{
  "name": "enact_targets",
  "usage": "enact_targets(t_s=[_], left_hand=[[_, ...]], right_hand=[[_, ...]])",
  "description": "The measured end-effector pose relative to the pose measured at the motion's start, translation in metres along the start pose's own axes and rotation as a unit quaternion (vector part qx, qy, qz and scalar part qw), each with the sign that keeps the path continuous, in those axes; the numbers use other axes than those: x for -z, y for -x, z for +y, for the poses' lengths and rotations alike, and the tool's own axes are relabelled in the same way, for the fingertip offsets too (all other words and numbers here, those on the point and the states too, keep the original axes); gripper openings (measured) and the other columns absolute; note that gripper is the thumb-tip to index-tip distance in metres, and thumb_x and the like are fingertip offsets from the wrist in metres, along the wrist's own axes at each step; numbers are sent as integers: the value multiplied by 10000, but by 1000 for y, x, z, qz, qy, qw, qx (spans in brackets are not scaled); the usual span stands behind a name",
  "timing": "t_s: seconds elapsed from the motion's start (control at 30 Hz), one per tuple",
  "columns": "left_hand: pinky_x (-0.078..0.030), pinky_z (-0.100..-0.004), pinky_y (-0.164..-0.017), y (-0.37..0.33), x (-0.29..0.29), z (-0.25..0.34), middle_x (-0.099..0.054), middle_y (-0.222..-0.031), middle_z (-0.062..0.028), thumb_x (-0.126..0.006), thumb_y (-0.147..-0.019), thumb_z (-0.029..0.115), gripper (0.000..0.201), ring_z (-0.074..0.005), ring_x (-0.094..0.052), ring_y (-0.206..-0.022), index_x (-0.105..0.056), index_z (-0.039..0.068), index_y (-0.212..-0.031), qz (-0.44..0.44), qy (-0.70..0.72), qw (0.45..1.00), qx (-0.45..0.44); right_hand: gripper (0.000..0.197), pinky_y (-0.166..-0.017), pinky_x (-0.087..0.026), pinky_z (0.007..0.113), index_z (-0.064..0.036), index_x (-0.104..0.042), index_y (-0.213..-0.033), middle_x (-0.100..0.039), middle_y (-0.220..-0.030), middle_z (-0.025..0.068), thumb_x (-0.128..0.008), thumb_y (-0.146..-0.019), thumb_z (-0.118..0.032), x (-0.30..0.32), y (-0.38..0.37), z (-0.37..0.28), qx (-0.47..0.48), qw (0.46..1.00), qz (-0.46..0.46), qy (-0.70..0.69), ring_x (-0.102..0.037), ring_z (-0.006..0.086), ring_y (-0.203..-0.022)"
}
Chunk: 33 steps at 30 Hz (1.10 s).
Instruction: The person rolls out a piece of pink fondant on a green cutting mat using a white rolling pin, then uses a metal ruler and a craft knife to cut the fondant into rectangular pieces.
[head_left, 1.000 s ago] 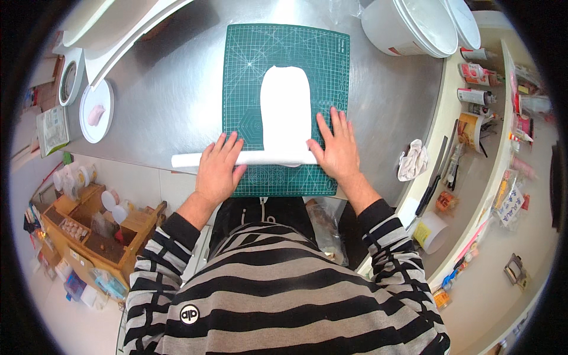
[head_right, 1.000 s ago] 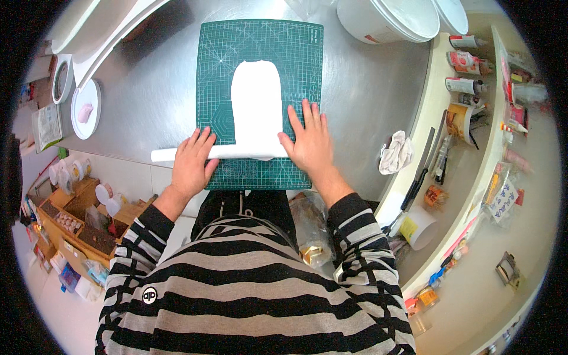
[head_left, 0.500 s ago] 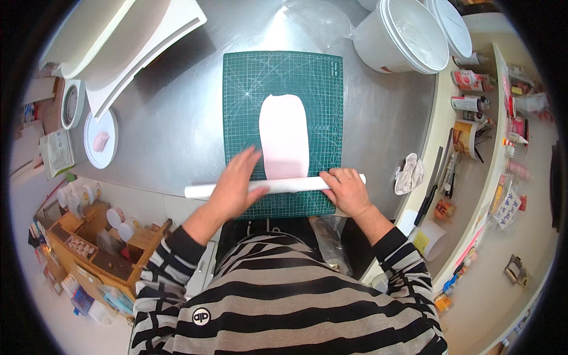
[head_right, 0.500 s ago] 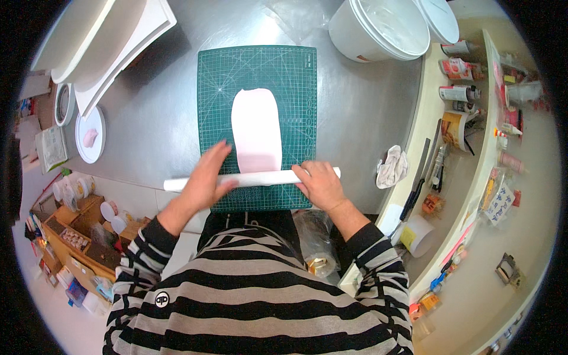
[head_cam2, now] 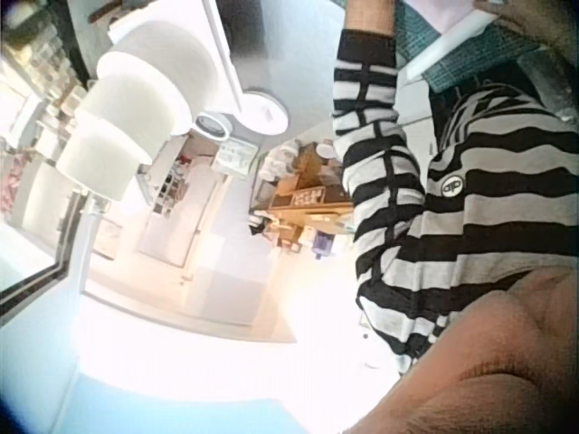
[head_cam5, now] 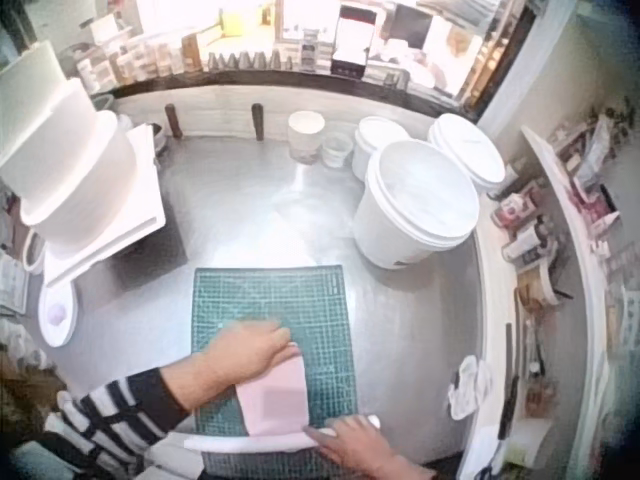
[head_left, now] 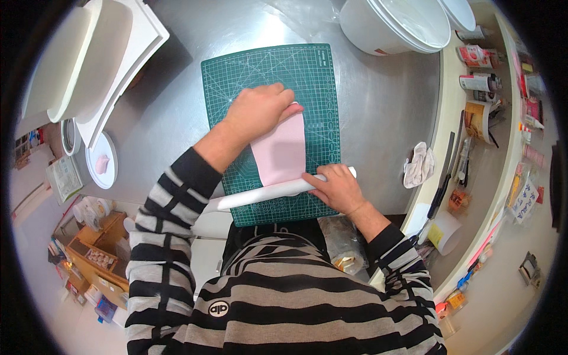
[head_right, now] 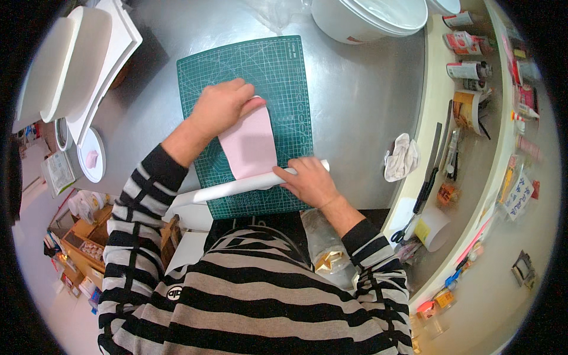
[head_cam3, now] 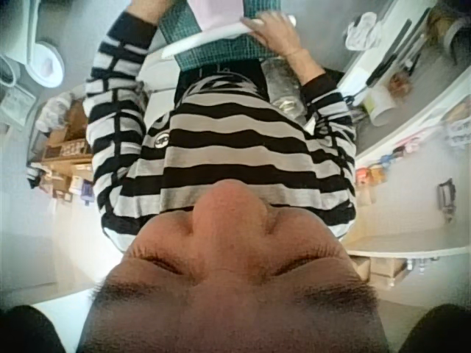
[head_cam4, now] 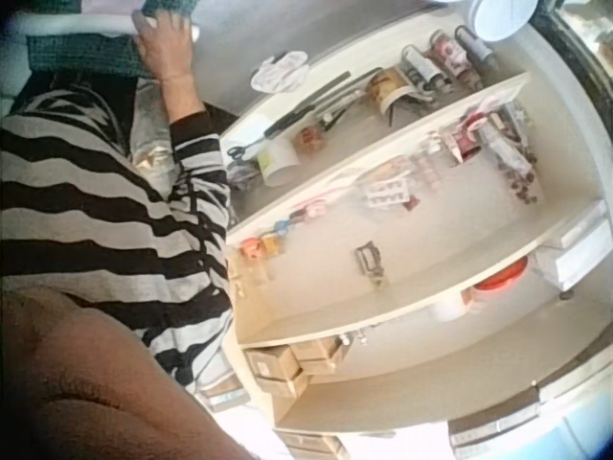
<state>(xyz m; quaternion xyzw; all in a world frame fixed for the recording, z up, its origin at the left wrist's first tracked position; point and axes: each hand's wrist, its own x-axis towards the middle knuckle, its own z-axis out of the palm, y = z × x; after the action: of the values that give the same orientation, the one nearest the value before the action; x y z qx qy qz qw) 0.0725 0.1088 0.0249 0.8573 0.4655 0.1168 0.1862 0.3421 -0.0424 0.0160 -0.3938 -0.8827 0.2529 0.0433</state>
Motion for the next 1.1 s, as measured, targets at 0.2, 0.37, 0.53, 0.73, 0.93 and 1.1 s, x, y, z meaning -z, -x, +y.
enact_targets(t_s=[0.2,0.37,0.53,0.73,0.93,1.1], left_hand=[[-589,-444,-716,-23,-14,-22,-680,-894,-96,-617,-981,464,376,-317,-709,-854,-644,93,-928,-17,-34,999,-10],[-565,-446,-795,-25,-48,-37,-671,-983,-119,-675,-946,427,363,-327,-676,-952,-642,65,-956,20,-15,999,22],[-497,-462,-953,32,-13,-5,-661,-1158,-182,-716,-923,232,311,-373,-621,-1092,-649,18,-1138,176,98,973,109],[-408,-505,-1068,224,-6,48,-619,-1243,-134,-776,-847,213,521,-333,-578,-1168,-603,44,-1308,10,49,987,154],[-369,-494,-1087,207,-38,20,-610,-1263,-94,-751,-857,265,578,-307,-562,-1196,-574,70,-1372,52,-47,981,181],[-415,-431,-958,155,-20,-27,-618,-1241,-95,-705,-870,455,588,-277,-579,-1104,-607,64,-1297,38,-106,985,133]], right_hand=[[506,-897,-497,409,-248,-656,-1359,-632,-1102,50,-770,-871,-322,1,-3,-1,6,1000,-11,14,-597,266,-1045],[452,-886,-504,409,-195,-676,-1268,-636,-1087,39,-789,-847,-315,0,-3,1,4,1000,12,-3,-604,262,-1025],[378,-872,-507,411,-145,-678,-1140,-647,-1078,33,-799,-828,-319,1,-7,2,15,999,38,-31,-620,267,-982],[435,-874,-508,413,-144,-658,-1210,-670,-1109,46,-777,-847,-350,12,-14,7,-21,997,2,-75,-632,268,-991],[425,-1099,-392,547,-125,-656,-1291,-653,-1261,96,-663,-946,-371,13,-37,18,-70,986,91,119,-596,322,-1167],[443,-1113,-379,604,-114,-641,-1347,-603,-1368,142,-635,-927,-252,6,-84,40,-129,964,168,158,-554,360,-1259]])
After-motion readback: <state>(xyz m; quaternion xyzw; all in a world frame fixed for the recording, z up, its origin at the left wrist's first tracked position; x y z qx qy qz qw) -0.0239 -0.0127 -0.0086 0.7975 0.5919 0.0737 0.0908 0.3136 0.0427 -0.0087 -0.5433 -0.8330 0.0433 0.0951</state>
